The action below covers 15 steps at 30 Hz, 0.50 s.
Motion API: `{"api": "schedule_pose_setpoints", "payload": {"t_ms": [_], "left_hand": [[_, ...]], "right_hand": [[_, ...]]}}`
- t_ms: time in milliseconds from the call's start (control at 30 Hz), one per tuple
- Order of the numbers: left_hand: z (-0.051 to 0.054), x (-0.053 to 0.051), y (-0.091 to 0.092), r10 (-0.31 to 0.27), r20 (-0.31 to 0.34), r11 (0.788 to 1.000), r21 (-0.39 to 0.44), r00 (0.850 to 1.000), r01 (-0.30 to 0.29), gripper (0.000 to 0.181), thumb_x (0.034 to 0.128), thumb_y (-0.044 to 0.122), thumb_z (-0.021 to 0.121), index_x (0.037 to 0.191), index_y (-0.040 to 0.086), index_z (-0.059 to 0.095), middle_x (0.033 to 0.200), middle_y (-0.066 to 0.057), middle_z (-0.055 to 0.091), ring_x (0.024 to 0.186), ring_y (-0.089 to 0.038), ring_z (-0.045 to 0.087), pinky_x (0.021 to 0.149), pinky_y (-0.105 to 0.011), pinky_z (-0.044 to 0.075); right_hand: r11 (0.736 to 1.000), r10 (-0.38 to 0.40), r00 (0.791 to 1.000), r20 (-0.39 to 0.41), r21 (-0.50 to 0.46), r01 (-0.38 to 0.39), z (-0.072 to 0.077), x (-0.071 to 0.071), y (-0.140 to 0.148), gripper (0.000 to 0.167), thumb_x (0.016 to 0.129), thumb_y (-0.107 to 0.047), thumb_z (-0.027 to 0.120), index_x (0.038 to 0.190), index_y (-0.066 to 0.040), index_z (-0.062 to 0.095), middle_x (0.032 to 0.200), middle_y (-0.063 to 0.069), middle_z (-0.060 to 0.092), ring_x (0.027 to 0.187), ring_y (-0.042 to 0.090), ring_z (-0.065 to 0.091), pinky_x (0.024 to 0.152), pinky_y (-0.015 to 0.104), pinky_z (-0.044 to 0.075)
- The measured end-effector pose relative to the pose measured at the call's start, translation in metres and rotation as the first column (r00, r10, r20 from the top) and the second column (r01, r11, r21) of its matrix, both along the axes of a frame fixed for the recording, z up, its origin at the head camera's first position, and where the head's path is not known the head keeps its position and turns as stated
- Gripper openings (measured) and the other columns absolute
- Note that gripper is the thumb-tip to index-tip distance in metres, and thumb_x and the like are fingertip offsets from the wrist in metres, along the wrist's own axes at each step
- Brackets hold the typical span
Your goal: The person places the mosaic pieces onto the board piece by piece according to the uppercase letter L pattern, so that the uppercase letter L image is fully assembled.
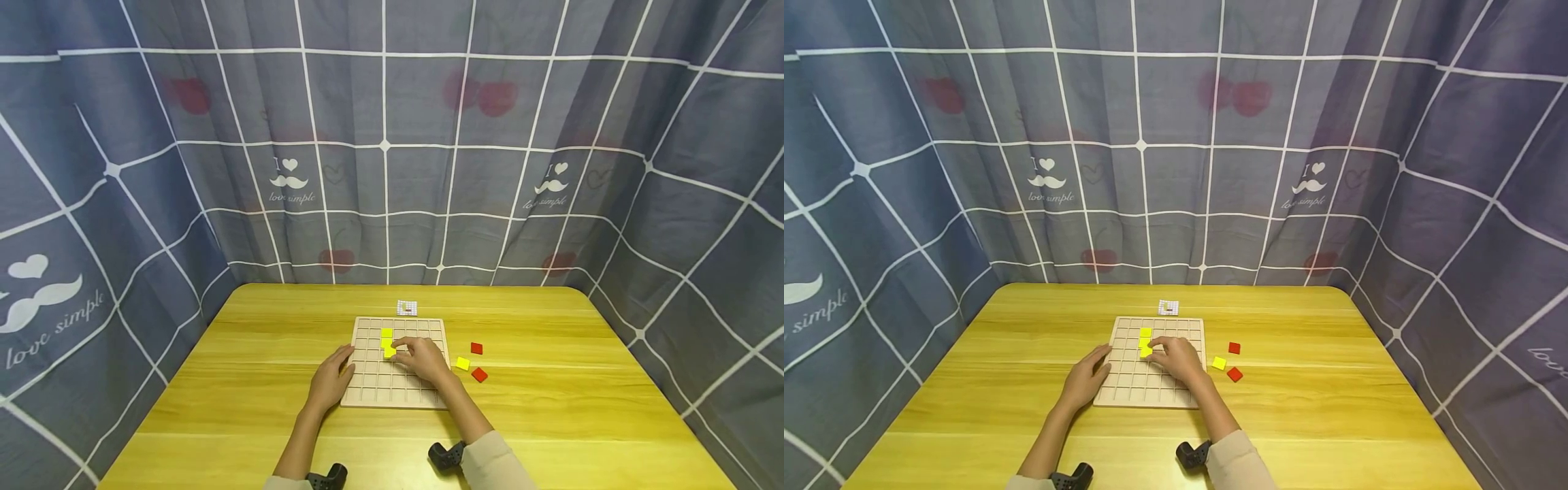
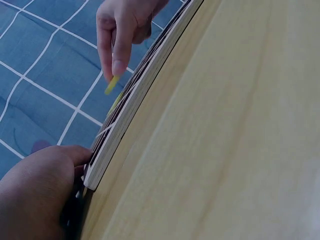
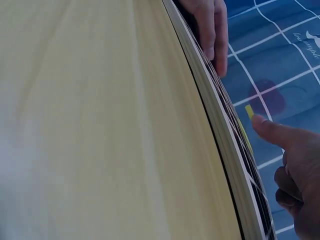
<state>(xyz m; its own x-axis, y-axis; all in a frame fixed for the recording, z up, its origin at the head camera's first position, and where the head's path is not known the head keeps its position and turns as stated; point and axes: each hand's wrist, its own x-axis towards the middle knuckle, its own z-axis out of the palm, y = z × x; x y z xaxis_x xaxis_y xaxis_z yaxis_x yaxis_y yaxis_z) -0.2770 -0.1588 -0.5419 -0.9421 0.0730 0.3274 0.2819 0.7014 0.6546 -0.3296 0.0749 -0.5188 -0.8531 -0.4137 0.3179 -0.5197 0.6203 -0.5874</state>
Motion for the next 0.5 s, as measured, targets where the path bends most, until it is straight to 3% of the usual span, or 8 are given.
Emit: {"api": "schedule_pose_setpoints", "payload": {"t_ms": [200,500], "left_hand": [[0.0007,0.0000,0.0009,0.002,0.001,1.000,-0.003,1.000,-0.002,0.041,0.0914,0.018,0.058,0.130,0.005,0.053,0.136,-0.010,0.048,0.129,-0.030,0.037,0.103,-0.050,0.031],[0.0010,-0.0005,0.0002,0.005,0.009,1.000,-0.007,1.000,-0.004,0.041,0.0916,0.018,0.058,0.130,0.004,0.053,0.136,-0.010,0.047,0.129,-0.030,0.037,0.103,-0.050,0.031]], "right_hand": [[1.000,-0.004,1.000,-0.024,0.020,0.005,-0.0034,-0.0018,-0.0063,0.025,0.081,-0.030,0.072,0.101,-0.016,0.071,0.051,-0.010,0.038,0.044,0.003,0.025,0.039,0.019,0.022],[1.000,0.002,1.000,-0.026,0.027,-0.002,-0.0094,-0.0043,-0.0109,0.024,0.082,-0.032,0.070,0.101,-0.018,0.071,0.045,-0.012,0.034,0.039,0.000,0.018,0.037,0.018,0.019]]}}
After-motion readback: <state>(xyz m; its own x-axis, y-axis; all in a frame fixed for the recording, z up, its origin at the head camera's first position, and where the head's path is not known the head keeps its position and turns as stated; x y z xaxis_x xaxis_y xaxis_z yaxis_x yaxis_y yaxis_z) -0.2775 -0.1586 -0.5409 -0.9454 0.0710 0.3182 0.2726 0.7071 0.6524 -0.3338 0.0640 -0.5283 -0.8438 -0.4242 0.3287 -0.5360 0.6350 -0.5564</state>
